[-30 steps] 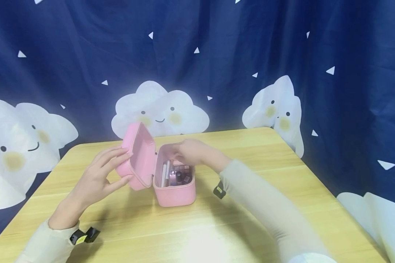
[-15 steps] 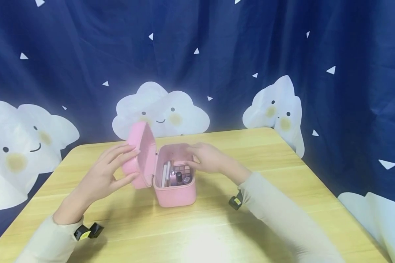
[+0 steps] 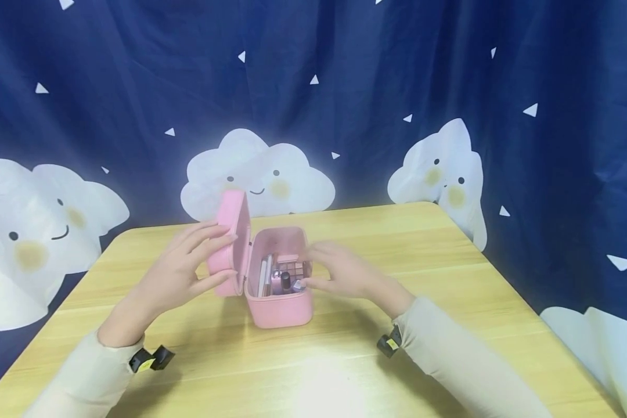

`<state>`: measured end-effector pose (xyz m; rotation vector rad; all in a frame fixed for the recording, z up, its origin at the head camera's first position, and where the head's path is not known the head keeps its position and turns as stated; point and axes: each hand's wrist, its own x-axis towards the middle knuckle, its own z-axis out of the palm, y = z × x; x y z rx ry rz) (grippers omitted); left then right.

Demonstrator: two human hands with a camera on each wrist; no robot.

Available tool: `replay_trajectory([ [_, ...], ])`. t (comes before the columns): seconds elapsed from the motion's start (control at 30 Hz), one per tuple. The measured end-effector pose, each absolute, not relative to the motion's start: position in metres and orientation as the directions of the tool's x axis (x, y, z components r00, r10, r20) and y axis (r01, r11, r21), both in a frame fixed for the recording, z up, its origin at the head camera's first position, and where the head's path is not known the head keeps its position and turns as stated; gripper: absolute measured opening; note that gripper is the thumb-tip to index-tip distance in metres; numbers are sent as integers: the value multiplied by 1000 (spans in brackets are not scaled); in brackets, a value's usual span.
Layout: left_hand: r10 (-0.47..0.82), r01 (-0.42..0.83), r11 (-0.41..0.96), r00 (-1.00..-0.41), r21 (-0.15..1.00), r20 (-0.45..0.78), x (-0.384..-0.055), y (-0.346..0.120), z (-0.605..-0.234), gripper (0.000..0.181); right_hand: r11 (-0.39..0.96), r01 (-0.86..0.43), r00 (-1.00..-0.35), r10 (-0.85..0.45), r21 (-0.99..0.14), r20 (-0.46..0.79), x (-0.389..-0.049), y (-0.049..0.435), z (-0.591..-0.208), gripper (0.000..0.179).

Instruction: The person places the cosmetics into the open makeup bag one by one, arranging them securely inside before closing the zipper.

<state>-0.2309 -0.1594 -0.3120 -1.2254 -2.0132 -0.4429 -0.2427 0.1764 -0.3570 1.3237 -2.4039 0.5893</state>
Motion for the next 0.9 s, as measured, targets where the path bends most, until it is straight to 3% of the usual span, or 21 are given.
replay_trajectory([
  [0.23,644,874,474,-261,-108,720,-234,-153,-309,51,468,-871,-477,-734,-150,484,-235,179,-367,46],
  [0.9,713,862,485,-292,-149,638,-232,-122,-303,47,377,-925,-334,-752,-45,568,-234,180,-386,27],
])
